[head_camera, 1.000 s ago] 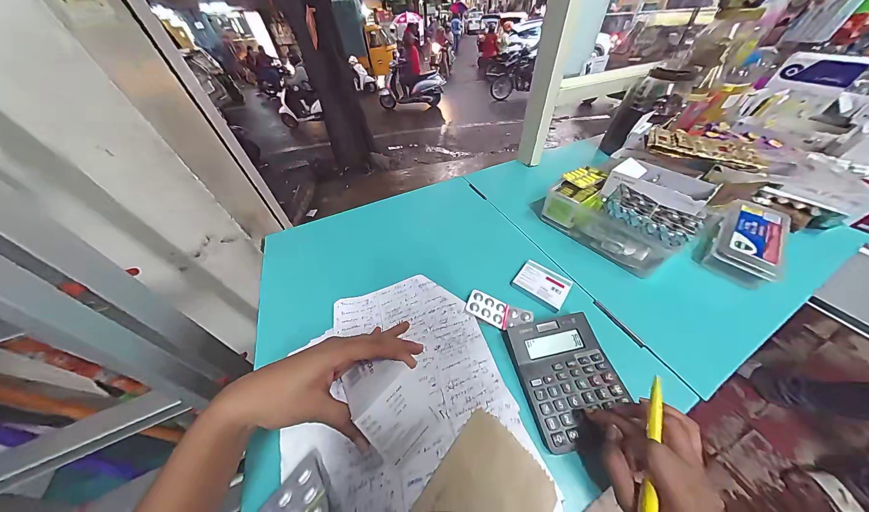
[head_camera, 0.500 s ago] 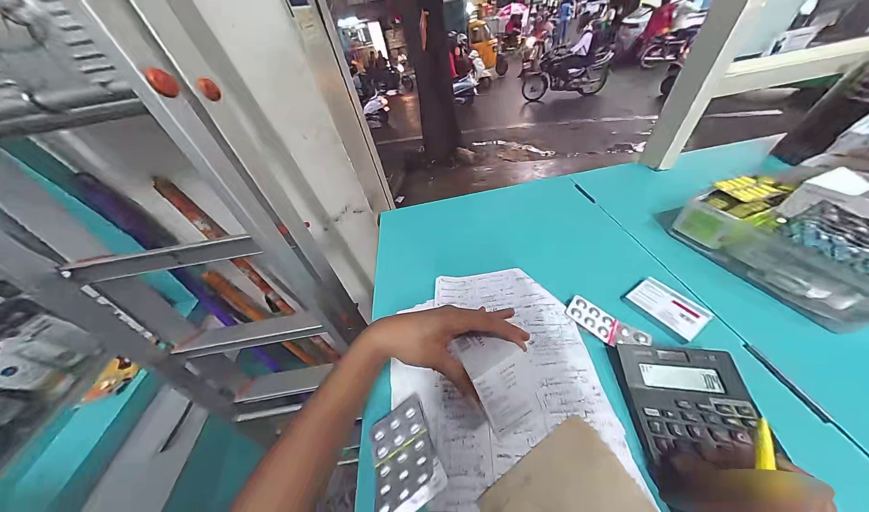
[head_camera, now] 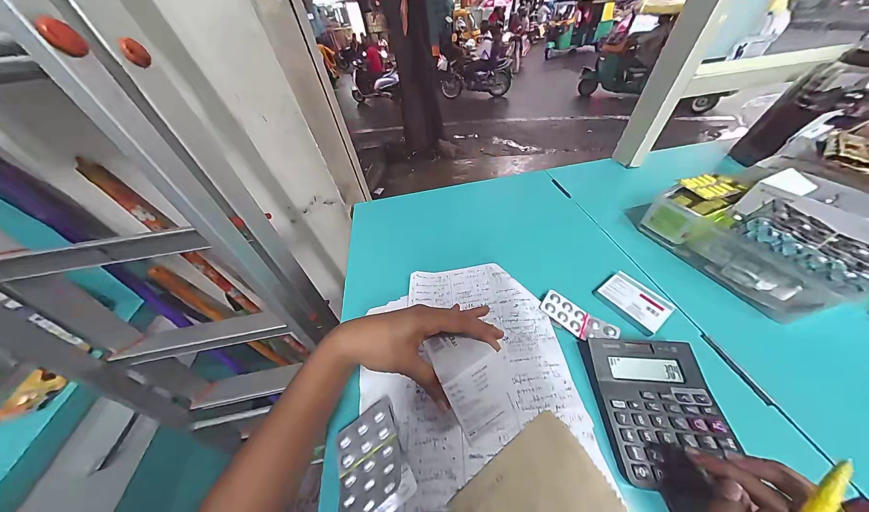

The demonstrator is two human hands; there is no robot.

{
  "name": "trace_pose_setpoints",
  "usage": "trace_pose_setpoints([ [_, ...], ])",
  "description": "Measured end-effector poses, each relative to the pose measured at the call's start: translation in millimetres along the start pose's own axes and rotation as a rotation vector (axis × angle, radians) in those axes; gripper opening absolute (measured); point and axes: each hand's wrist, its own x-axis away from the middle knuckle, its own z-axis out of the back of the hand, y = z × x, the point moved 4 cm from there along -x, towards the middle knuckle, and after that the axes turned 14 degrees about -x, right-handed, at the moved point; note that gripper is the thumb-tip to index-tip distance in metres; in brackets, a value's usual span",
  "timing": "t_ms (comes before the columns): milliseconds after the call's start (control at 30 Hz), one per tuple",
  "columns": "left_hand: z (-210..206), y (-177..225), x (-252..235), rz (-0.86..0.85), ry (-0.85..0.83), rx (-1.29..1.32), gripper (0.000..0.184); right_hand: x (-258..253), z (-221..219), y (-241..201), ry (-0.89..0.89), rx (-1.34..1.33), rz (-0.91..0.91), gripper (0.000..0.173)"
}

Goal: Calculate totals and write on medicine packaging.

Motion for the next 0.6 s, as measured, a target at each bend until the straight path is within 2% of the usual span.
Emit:
trace_pose_setpoints([
  [167,-0.4,-0.7,0.2,-0.015,0.007,-0.018,0.067,2.0,-1.8,4.2,0.048,0.011,0.066,0.021],
  [333,-3.6,0.4,0.4,-0.028,-0.009,-0.035,0.063,0.8,-2.8,2.9,0.026,0.016,0.046,0.017],
  [600,-8.4,-5.4,3.9,-0.069,0.008,-0.109,0.061,12.2,3.7,0.3,0.065,0.014,0.039,0.022],
])
